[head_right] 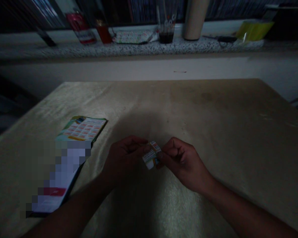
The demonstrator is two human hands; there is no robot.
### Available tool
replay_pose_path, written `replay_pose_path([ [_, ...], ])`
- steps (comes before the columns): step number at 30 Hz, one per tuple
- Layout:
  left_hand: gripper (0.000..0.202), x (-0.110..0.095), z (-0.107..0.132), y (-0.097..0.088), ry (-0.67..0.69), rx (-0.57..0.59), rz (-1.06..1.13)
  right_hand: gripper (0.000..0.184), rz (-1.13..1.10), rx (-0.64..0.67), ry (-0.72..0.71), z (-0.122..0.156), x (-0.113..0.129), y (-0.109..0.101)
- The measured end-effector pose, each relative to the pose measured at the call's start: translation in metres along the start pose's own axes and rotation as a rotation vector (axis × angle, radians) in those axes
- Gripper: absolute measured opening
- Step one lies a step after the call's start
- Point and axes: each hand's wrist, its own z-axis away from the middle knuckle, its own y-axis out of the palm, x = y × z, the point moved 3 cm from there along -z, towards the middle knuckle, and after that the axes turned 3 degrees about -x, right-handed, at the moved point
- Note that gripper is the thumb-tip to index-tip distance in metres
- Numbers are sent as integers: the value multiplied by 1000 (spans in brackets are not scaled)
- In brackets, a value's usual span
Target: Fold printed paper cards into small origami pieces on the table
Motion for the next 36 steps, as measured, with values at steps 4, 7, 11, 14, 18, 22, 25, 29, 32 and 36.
replay_pose_path([
  [4, 28, 6, -5, 0, -9, -31, -64, 27, -6, -34, -15, -5, -3, 0],
  [7, 31, 7, -9, 2, 48, 27, -140, 29, -5, -63, -8, -8, -8, 1],
  [11, 28, -4, -23, 3, 152, 87, -253, 37, 1, -47, 51, -16, -10, -1],
  [14, 26, -12, -36, 5, 172, 154, -311, 41, 43, -45, 98, -26, -8, -4],
  [18, 33, -10, -41, 9, 199, 122, -320, 44, 28, -83, 82, -32, -6, -2],
  [22, 37, -4, -32, 11, 245, 68, -321, 44, -21, -115, 63, -28, -9, 7],
  [25, 37, -4, -27, 9, 282, 75, -327, 45, -34, -89, 73, -24, -7, 11],
  [29, 33, -7, -26, 9, 307, 130, -328, 43, -23, -98, 56, -21, -3, 8],
  [32, 34, -6, -23, 12, 272, 145, -286, 41, -3, -123, 22, -18, -3, 5],
  [36, 35, -5, -17, 14, 229, 93, -198, 43, 28, -191, -11, -15, -5, 4],
])
